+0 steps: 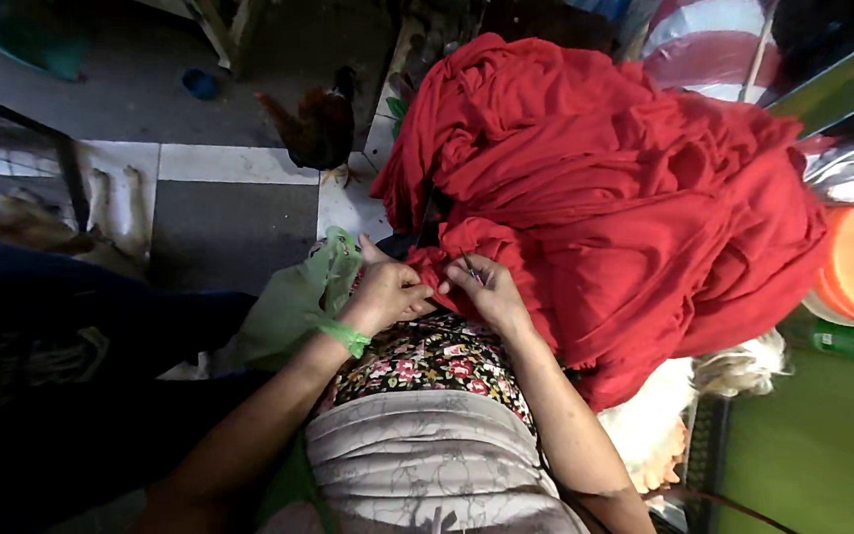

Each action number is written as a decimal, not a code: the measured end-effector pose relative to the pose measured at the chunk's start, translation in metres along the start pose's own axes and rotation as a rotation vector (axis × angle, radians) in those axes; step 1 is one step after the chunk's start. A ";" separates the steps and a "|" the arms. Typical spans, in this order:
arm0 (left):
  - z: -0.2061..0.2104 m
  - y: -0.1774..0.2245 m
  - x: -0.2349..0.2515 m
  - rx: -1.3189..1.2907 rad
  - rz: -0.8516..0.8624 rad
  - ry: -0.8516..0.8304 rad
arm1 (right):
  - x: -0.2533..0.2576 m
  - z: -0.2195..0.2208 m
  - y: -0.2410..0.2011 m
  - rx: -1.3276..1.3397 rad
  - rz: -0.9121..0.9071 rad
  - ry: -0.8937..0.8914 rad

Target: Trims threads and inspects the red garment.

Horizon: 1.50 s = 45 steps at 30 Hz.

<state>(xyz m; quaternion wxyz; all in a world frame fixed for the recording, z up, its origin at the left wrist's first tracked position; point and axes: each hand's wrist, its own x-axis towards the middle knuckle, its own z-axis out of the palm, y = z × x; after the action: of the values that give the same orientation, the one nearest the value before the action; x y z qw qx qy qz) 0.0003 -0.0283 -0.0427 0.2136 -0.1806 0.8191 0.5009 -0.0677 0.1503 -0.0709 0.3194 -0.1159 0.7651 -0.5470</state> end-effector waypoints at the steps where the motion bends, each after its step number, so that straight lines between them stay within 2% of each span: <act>1: -0.006 -0.001 -0.002 0.015 0.014 -0.001 | 0.000 -0.001 0.001 0.020 -0.004 0.009; 7: -0.032 -0.018 -0.014 0.027 0.044 0.055 | 0.000 -0.003 0.005 0.033 -0.049 0.029; 12: -0.046 -0.027 -0.017 -0.127 0.101 0.084 | -0.002 -0.003 0.007 -0.010 -0.115 -0.001; 16: -0.056 -0.024 -0.022 -0.250 0.151 0.082 | -0.002 0.003 0.011 -0.182 -0.169 -0.016; 20: -0.066 -0.018 -0.032 -0.646 0.249 0.028 | -0.002 0.011 0.015 -0.415 -0.239 -0.028; 28: -0.097 -0.015 -0.056 -0.842 0.638 0.079 | 0.001 0.010 0.018 -0.376 -0.183 -0.001; 30: -0.105 -0.016 -0.061 -0.801 0.674 0.145 | -0.003 0.010 0.019 -0.337 -0.244 0.038; 34: -0.108 -0.020 -0.069 -0.630 0.745 0.275 | -0.013 0.000 0.023 -0.252 -0.405 0.297; 36: -0.105 -0.022 -0.068 -0.596 0.733 0.296 | -0.017 -0.006 0.025 -0.262 -0.390 0.330; 38: -0.098 -0.023 -0.068 -0.530 0.610 0.346 | -0.021 -0.007 0.031 -0.349 -0.426 0.267; 41: -0.085 -0.025 -0.063 -0.486 0.418 0.371 | -0.021 0.000 0.034 -0.686 -0.551 0.118; 43: -0.078 -0.030 -0.060 -0.513 0.382 0.330 | -0.020 0.007 0.034 -0.886 -0.575 0.056; 45: -0.072 -0.035 -0.055 -0.505 0.383 0.315 | -0.019 0.010 0.031 -0.944 -0.581 0.040</act>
<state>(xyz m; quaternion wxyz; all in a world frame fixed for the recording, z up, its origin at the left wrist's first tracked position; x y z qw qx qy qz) 0.0523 -0.1035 -0.0106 -0.0645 -0.1460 0.7112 0.6846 -0.0411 0.1646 -0.0945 0.0539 -0.4424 0.8696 -0.2126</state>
